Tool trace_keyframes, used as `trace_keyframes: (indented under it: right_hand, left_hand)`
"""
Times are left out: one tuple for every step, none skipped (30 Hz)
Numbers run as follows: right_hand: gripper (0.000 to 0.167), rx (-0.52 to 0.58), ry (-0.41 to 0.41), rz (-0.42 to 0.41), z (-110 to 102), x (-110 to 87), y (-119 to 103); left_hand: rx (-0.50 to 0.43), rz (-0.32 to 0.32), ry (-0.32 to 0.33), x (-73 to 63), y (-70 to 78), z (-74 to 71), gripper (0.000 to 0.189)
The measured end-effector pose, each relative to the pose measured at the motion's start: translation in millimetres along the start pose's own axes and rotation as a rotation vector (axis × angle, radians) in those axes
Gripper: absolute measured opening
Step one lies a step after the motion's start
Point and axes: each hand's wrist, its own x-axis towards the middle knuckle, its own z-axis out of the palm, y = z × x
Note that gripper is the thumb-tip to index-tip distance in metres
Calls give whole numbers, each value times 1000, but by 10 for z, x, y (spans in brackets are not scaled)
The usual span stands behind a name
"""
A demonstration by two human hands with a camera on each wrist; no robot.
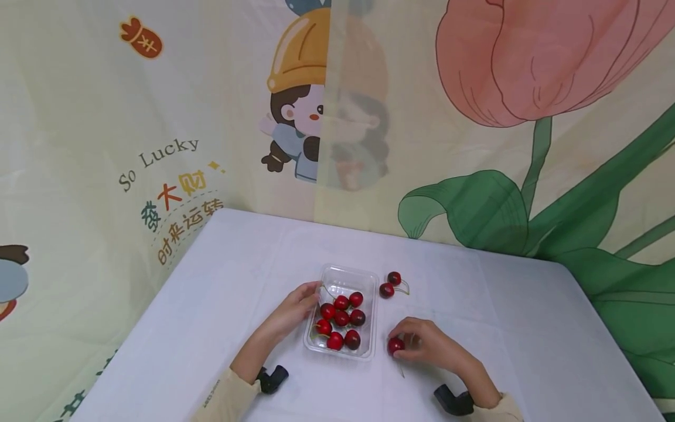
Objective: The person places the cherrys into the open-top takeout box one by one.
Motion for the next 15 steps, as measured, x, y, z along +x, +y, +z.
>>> trace_keyframes:
  right_hand:
    - [28, 3, 2, -1, 2, -3, 5]
    - [28, 7, 3, -4, 5, -4, 10]
    - [28, 10, 5, -8, 9, -3, 13]
    - [28, 13, 6, -9, 11, -1, 14]
    - [28, 15, 7, -11, 13, 0, 14]
    - [28, 17, 7, -14, 14, 2, 12]
    - [28, 20, 9, -17, 13, 2, 10]
    - [29, 22, 12, -20, 11, 0, 7]
    - [29, 24, 19, -22, 5, -2, 2]
    - [29, 23, 28, -28, -3, -3, -1]
    - [29, 19, 39, -37, -15, -5, -5]
    - [29, 16, 49, -44, -31, -4, -12]
    - [30, 13, 59, -52, -50, -2, -19]
    - [30, 6, 69, -59, -73, 3, -28]
    - [30, -3, 77, -64, -98, 10, -41]
  left_hand:
    - [5, 2, -1, 1, 3, -2, 50]
    - [10, 6, -1, 2, 4, -4, 50]
    - [1, -1, 3, 1, 8, -4, 50]
    - [-3, -6, 7, 0, 12, -4, 49]
    - [-6, -11, 10, -3, 15, -3, 48]
    - [-27, -20, 18, -2, 14, 1, 47]
    - [-30, -23, 20, -4, 15, 3, 47]
    - [-30, -25, 22, -7, 13, 6, 46]
    - [-31, -29, 24, -11, 13, 9, 46]
    - [-26, -29, 23, -14, 11, 13, 46]
    - [-21, -27, 22, -16, 10, 15, 46]
    - [-19, -26, 21, -20, 10, 18, 46]
    - [-17, -27, 22, -23, 12, 20, 46]
    - [-16, -27, 22, -27, 14, 22, 46]
    - [-19, -26, 22, -30, 18, 25, 46]
